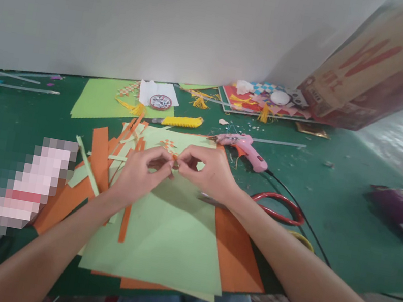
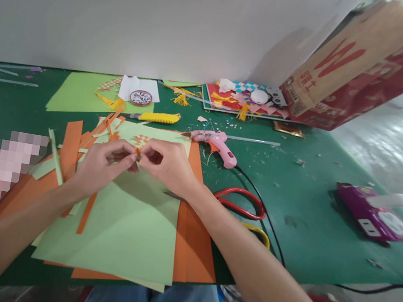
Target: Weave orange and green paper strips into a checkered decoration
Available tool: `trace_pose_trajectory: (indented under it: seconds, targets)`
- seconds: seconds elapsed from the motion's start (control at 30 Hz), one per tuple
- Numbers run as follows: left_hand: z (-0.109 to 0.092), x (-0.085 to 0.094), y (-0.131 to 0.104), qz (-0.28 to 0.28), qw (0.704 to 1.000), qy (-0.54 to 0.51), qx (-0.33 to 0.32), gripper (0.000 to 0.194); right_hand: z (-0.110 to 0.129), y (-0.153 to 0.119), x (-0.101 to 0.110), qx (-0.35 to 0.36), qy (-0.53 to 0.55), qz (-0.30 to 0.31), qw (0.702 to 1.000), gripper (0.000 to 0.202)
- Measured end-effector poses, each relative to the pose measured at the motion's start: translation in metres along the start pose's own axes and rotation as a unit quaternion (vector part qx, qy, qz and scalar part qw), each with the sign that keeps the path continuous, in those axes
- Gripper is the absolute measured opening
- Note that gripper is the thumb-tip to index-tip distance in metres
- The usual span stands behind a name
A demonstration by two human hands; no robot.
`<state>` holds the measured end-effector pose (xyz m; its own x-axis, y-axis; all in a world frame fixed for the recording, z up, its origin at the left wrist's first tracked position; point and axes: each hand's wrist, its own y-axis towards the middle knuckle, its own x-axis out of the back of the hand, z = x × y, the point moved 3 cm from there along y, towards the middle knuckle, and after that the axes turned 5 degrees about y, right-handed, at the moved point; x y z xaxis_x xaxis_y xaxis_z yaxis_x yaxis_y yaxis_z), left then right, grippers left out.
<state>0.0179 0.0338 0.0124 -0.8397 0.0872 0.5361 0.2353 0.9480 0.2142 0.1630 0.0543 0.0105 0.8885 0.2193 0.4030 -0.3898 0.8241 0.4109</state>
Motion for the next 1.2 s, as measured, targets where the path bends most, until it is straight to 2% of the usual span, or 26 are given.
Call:
trace_pose_trajectory:
  seconds: [0.13, 0.33, 0.53, 0.6, 0.7, 0.83, 1.0, 1.2]
  targets:
    - [0.002, 0.000, 0.000, -0.005, 1.000, -0.011, 0.002, 0.011, -0.001, 0.000, 0.000, 0.028, -0.025, -0.007, 0.999, 0.012]
    - [0.005, 0.002, 0.001, -0.008, 0.994, -0.100, 0.038, 0.012, -0.004, -0.001, -0.001, 0.136, -0.083, -0.033, 0.987, 0.014]
    - [0.004, 0.002, 0.000, 0.001, 0.993, -0.114, 0.032, 0.012, 0.000, -0.003, -0.002, 0.165, -0.082, -0.018, 0.983, 0.012]
    - [0.004, 0.002, 0.000, -0.003, 0.996, -0.090, 0.015, 0.014, 0.001, -0.003, -0.001, 0.161, -0.081, -0.017, 0.983, 0.013]
    - [0.002, 0.003, -0.002, -0.030, 0.999, 0.004, -0.043, 0.012, 0.003, -0.003, 0.000, 0.151, -0.071, -0.019, 0.986, 0.012]
    - [-0.002, 0.004, -0.004, -0.073, 0.984, 0.119, -0.107, 0.007, 0.005, -0.003, 0.001, 0.135, -0.061, -0.012, 0.989, 0.012]
    - [-0.005, 0.003, -0.005, -0.082, 0.976, 0.143, -0.144, 0.008, 0.007, -0.003, 0.001, 0.130, -0.065, -0.013, 0.989, 0.011]
    - [-0.008, 0.004, -0.005, -0.085, 0.975, 0.135, -0.156, 0.009, 0.012, -0.006, -0.001, 0.186, -0.121, -0.039, 0.974, 0.014]
